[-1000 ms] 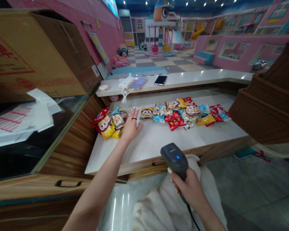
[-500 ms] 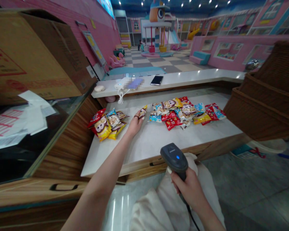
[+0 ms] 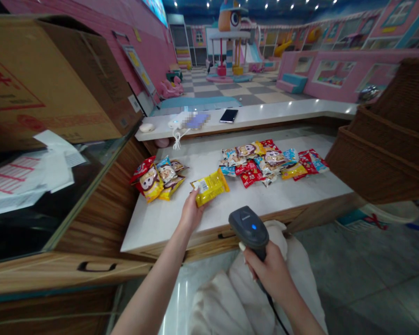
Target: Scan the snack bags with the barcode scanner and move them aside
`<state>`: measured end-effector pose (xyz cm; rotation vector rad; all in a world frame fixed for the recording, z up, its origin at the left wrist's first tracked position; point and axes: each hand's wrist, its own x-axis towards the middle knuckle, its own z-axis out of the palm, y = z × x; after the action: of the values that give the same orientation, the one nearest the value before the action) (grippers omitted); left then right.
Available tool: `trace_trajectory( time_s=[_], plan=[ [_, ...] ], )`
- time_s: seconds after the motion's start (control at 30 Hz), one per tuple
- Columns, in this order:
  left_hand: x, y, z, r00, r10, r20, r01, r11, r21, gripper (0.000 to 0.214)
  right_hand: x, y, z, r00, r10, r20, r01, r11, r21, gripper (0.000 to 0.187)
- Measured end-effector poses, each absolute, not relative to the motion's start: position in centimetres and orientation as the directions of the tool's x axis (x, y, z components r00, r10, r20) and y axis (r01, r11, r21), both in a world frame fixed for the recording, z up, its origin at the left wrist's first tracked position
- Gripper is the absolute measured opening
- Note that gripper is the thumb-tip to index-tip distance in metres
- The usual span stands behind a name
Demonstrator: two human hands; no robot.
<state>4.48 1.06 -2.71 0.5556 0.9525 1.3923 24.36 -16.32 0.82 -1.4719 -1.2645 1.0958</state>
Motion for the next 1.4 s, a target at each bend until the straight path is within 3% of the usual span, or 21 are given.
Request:
trace_trajectory(
  time_s=[0.27,0.47,0.93,1.0,1.1,1.2,1.3,1.4],
  plan=[
    [4.7,0.8,-4.6,-0.033,0.991,-0.128,-0.415,0.103,0.904,0.046,23.0,-15.6,1.7,0.034,0.998,-0.058,0.232,-0.065,-0.971,0.016],
    [4.5,1.0,-5.6,0.0,0.998,-0.055,-0.418,0.05,0.907,0.053,23.0,-15.5,2.2,0.024,0.998,-0.049,0.258,-0.054,-0.965,0.018],
    [4.7,0.8,-4.9,-0.019,0.995,-0.096,-0.337,0.084,0.938,0.054,23.3,-15.9,1.8,0.047,0.996,-0.082,0.245,-0.091,-0.965,0.019],
    [4.6,0.5,-4.5,-0.048,0.998,-0.05,-0.287,0.034,0.957,0.054,23.4,-16.0,1.8,0.056,0.996,-0.071,0.247,-0.083,-0.965,0.019],
    [3.5,-0.3,-3.0,-0.185,0.96,0.209,-0.043,-0.221,0.974,0.051,23.9,-16.0,1.7,0.058,0.997,-0.056,0.255,-0.069,-0.965,0.02],
    [0.9,-0.8,-1.4,-0.28,0.805,0.523,0.39,-0.402,0.828,0.048,24.2,-16.1,1.6,0.058,0.996,-0.068,0.243,-0.081,-0.967,0.022],
    [-2.6,-0.5,-0.9,-0.24,0.71,0.662,0.726,-0.322,0.608,0.051,24.3,-16.1,1.6,0.061,0.994,-0.087,0.218,-0.098,-0.971,0.02],
    [-5.3,0.4,-1.6,-0.149,0.77,0.621,0.881,-0.181,0.436,0.059,24.2,-16.2,1.6,0.073,0.991,-0.109,0.197,-0.121,-0.973,0.02]
  ],
)
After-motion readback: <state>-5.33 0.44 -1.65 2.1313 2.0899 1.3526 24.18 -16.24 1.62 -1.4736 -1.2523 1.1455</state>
